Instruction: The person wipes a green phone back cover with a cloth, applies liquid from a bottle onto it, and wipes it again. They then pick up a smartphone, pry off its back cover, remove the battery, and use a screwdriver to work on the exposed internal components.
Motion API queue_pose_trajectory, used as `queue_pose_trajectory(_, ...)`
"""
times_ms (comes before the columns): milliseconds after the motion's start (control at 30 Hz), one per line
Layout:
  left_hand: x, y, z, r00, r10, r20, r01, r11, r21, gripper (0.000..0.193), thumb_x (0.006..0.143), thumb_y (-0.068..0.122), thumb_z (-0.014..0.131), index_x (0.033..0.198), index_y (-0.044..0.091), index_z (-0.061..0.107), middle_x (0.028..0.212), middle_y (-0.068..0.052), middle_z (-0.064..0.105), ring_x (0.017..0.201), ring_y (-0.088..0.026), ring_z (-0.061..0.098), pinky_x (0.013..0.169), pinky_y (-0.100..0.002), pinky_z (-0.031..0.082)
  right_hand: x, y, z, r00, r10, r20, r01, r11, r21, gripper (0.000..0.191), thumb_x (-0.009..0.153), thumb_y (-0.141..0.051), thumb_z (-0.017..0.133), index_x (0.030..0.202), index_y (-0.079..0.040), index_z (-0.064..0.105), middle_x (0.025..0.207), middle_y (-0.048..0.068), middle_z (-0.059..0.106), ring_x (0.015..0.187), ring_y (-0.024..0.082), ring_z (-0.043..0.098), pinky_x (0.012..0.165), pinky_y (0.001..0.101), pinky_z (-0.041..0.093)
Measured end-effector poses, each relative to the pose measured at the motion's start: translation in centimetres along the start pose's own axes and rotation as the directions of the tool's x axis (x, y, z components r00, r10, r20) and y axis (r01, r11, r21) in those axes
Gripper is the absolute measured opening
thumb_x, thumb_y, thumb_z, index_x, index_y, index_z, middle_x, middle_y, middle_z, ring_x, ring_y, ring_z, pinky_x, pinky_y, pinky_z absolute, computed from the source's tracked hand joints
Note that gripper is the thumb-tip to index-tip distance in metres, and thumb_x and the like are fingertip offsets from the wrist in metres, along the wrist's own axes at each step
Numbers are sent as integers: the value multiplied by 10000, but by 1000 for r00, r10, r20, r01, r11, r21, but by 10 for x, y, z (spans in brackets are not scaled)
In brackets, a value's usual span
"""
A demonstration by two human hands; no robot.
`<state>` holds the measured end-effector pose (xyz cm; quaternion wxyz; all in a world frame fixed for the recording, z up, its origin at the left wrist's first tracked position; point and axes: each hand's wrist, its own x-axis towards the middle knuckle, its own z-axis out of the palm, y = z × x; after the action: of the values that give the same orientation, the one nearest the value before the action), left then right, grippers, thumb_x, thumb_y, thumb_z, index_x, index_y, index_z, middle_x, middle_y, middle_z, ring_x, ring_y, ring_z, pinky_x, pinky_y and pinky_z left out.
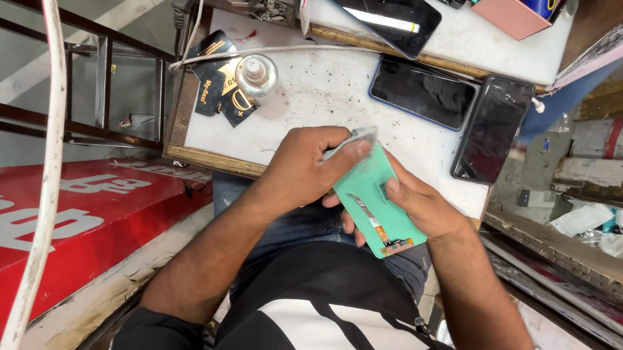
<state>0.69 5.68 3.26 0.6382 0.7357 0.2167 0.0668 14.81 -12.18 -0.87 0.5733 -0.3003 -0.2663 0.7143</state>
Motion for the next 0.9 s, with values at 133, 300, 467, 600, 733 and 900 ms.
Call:
queue_pose_trajectory(133, -11, -17, -8, 993, 28, 112, 18, 921, -389, 274, 1055, 266, 590, 1151, 33, 697, 885, 37, 699, 783, -24, 594, 682, -221, 499, -1, 8, -2, 993, -51, -107, 53, 999, 11, 761, 1050, -464, 503, 1624, -171, 99, 1312, 318, 598, 1034, 374, 725, 766, 460, 669)
queue_pose_trajectory(300, -20, -26, -8, 994, 3, -107, -36, 953, -301, 230, 1066, 250, 609, 1017, 36, 680, 751, 44, 580, 677, -23, 493, 588, -222, 402, 2, 23, -8, 915, -155, -373, 117, 985, -124, 618, 1057, -426, 516, 1497, -26, 349, 1196, 259, 651, 985, 331, 748, 780, 455, 666)
queue_pose_trajectory(467, 0, -23, 12, 990, -127, -63, 110, 967, -231, 266, 1057, 271, 628, 928, 39, 641, 671, -17, 555, 575, -79, 503, 512, -283, 399, 7, 28, -9, 758, -362, -542, 125, 897, -424, 509, 1122, -394, 516, 1434, 7, 494, 1115, 126, 659, 924, 149, 650, 786, 290, 574)
queue_pose_trajectory(600, -22, -23, 32, 978, 208, 20, -204, 971, -127, 220, 1038, 236, 624, 1017, 26, 687, 791, -61, 680, 757, -98, 644, 695, -322, 537, 3, 26, -11, 621, -484, -616, 211, 861, -463, 453, 1137, -368, 503, 1405, -2, 509, 1122, 73, 653, 957, 119, 626, 818, 265, 552)
queue_pose_trajectory(733, -18, -28, 27, 987, 137, -90, -135, 991, 25, 257, 1033, 269, 624, 978, 23, 668, 757, -148, 660, 696, -190, 654, 658, -362, 539, 3, 31, -5, 692, -481, -538, 40, 769, -637, 451, 1124, -386, 476, 1376, -17, 536, 1129, 52, 660, 997, 101, 630, 865, 258, 553)
queue_pose_trajectory(900, 1, -28, 26, 987, 80, -140, -71, 995, 63, 253, 1057, 268, 615, 978, 30, 647, 806, -193, 668, 696, -292, 659, 679, -387, 526, 9, 34, 4, 613, -525, -591, 136, 807, -575, 428, 1137, -370, 490, 1352, -6, 558, 1159, 58, 673, 1026, 108, 623, 902, 255, 535)
